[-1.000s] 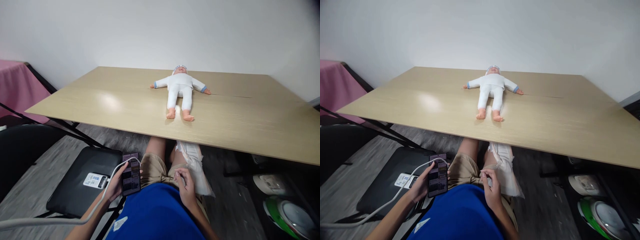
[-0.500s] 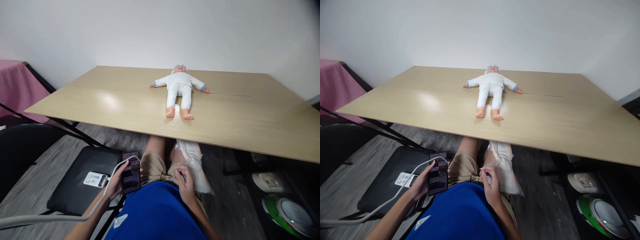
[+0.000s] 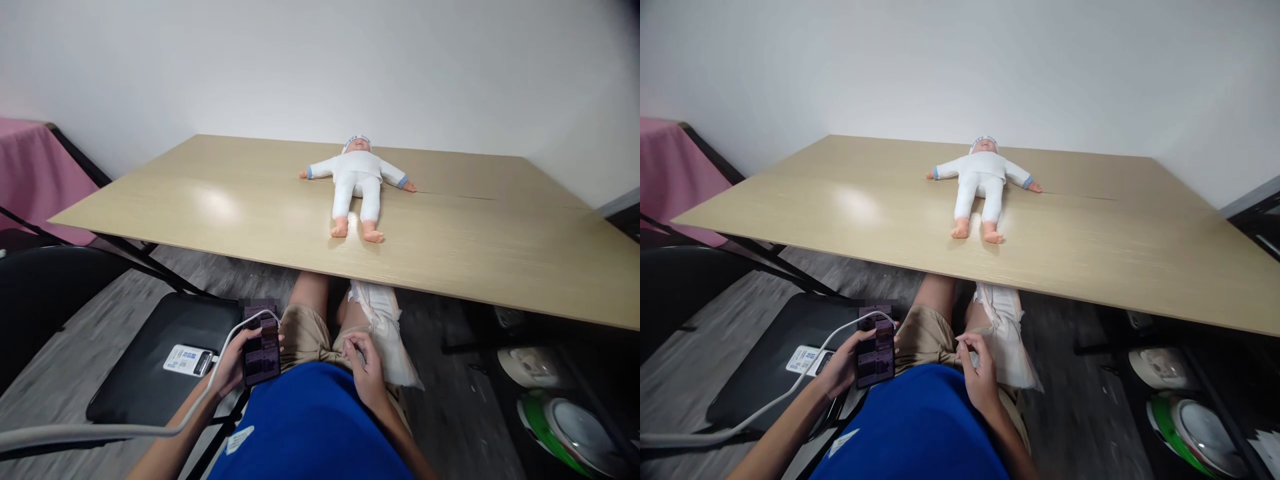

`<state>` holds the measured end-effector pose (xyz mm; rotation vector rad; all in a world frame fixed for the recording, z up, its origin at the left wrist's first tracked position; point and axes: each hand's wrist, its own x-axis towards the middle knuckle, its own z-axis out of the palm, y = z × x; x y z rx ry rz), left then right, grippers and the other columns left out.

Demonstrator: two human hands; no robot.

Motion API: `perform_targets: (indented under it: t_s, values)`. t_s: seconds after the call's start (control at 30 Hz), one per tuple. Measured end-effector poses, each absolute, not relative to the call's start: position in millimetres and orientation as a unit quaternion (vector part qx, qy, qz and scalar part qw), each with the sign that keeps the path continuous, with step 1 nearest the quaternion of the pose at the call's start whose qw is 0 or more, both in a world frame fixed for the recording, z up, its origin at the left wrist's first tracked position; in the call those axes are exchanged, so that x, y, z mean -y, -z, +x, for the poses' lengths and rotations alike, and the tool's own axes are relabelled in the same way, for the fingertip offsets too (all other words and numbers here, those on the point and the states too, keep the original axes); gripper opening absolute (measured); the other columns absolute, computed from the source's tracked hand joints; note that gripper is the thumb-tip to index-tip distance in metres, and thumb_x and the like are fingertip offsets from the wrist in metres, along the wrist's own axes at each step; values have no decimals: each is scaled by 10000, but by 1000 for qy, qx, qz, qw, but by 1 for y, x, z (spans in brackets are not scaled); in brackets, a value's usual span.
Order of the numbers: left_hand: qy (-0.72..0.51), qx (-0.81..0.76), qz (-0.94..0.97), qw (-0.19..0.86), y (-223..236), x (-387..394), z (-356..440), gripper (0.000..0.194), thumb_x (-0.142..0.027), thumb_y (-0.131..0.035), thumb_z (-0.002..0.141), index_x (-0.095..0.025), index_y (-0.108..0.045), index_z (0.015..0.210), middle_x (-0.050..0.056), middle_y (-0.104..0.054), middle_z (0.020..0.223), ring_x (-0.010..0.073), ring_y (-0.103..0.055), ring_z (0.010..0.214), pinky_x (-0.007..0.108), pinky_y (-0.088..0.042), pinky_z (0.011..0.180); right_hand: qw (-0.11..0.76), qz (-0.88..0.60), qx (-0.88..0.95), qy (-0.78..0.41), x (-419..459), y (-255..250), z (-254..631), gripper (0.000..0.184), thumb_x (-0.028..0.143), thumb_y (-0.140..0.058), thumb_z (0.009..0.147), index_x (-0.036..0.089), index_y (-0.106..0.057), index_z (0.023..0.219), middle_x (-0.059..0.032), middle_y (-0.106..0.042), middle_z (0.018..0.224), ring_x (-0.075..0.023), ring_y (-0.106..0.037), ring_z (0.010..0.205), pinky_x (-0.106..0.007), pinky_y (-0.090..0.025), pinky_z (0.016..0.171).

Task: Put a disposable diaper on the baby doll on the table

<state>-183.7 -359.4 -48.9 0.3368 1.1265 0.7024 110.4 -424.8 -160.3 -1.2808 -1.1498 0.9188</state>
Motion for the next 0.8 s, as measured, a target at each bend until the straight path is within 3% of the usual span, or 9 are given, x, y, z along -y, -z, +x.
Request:
perform_targets:
  t_s: [0.5, 0.8]
  values:
    - [-329, -519, 153, 774, 51, 358, -182, 599, -462, -539, 1108, -60, -606, 1546, 223, -801, 1277, 333, -820, 1093, 397, -652, 941, 554, -543, 498, -387, 424, 164, 112, 200, 419, -580, 1123, 240, -662, 1156, -9, -669, 860, -187, -670, 802, -320, -554, 773]
    - [-350, -482, 143, 790, 61, 358, -190, 653, -298, -586, 970, -40, -566, 1570, 214, -812, 1251, 365, -812, 1107, 463, -637, 986, 555, -544, 499, -383, 424, 164, 113, 195, 411, -588, 1119, 239, -667, 1164, -8, -662, 851, -191, -662, 803, -326, -553, 767]
